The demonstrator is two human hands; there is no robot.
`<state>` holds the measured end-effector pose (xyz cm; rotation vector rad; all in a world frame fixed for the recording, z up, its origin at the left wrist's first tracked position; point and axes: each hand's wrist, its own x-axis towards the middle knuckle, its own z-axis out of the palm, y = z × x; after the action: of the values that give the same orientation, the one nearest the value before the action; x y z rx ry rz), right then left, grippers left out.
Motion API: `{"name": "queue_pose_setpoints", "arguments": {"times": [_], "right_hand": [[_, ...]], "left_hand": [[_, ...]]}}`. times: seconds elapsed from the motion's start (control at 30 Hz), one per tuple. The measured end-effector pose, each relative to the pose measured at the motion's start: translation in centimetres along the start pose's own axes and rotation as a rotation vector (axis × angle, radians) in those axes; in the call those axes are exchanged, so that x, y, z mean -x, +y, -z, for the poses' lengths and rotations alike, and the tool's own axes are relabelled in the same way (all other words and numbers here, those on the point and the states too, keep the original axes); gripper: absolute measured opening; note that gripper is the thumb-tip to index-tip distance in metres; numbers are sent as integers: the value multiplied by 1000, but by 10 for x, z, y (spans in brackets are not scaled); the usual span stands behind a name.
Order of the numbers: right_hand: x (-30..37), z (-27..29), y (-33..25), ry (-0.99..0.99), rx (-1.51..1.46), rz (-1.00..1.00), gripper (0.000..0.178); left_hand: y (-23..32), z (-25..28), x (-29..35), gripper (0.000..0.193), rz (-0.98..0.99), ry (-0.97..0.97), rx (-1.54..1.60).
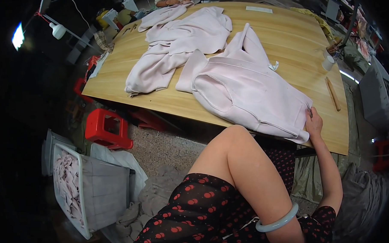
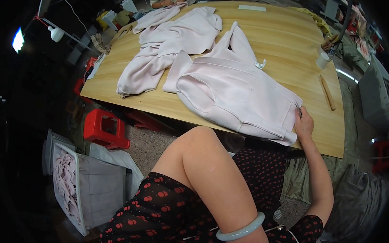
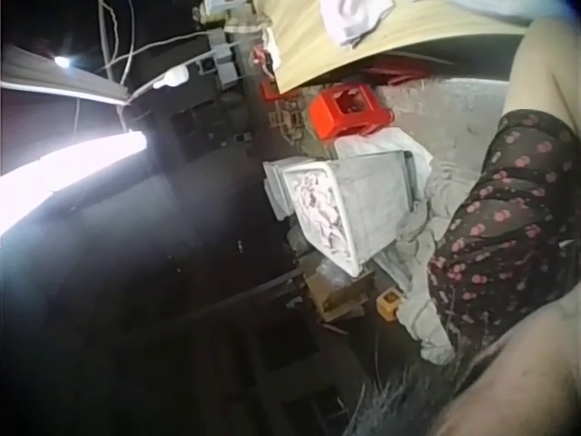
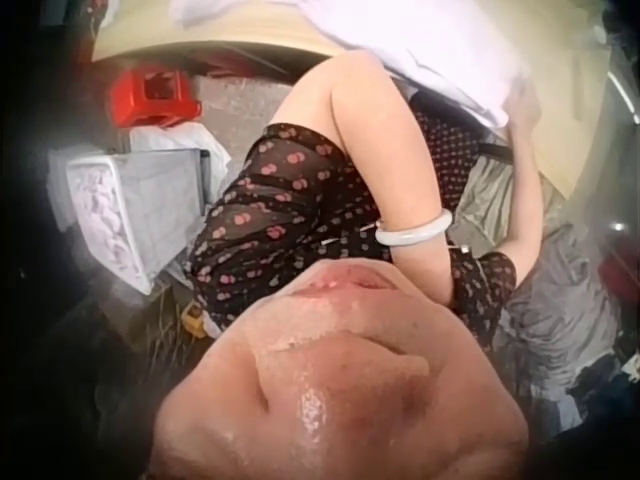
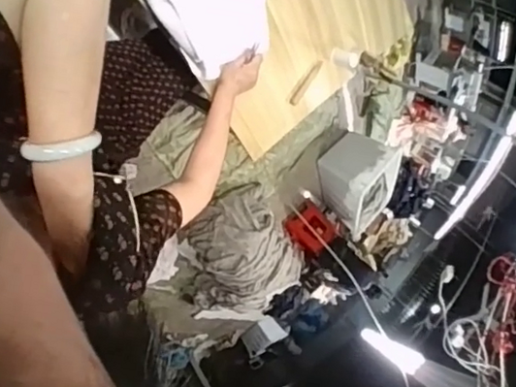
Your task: Inspecting a white garment for loose threads and trimming them with snips at a factory workstation.
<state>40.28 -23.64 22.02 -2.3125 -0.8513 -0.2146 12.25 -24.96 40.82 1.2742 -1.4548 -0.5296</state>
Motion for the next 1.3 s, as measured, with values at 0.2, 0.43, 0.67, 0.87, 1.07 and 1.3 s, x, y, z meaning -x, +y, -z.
{"name": "queue_pose_setpoints", "arguments": {"times": [0.2,0.43,0.67,0.87,1.07,1.3], "right_hand": [[-1,-2,2,-17,-4,-14,27],[-3,-2,0,-24,-62,-16,24],[0,-4,10,-27,-75,-36,24],[5,4,12,-12,-128,-42,24],[0,-5,5,52,-108,-83,25],[0,-12,0,122,-80,-107,28]], "left_hand": [[-36,-8,-28,35,20,38,35],[-39,-19,-39,37,57,87,61],[-47,-16,-48,38,84,133,93],[-44,-23,-58,39,70,183,120],[-19,-34,-54,40,-69,186,208],[39,13,45,42,-174,133,323]]}}
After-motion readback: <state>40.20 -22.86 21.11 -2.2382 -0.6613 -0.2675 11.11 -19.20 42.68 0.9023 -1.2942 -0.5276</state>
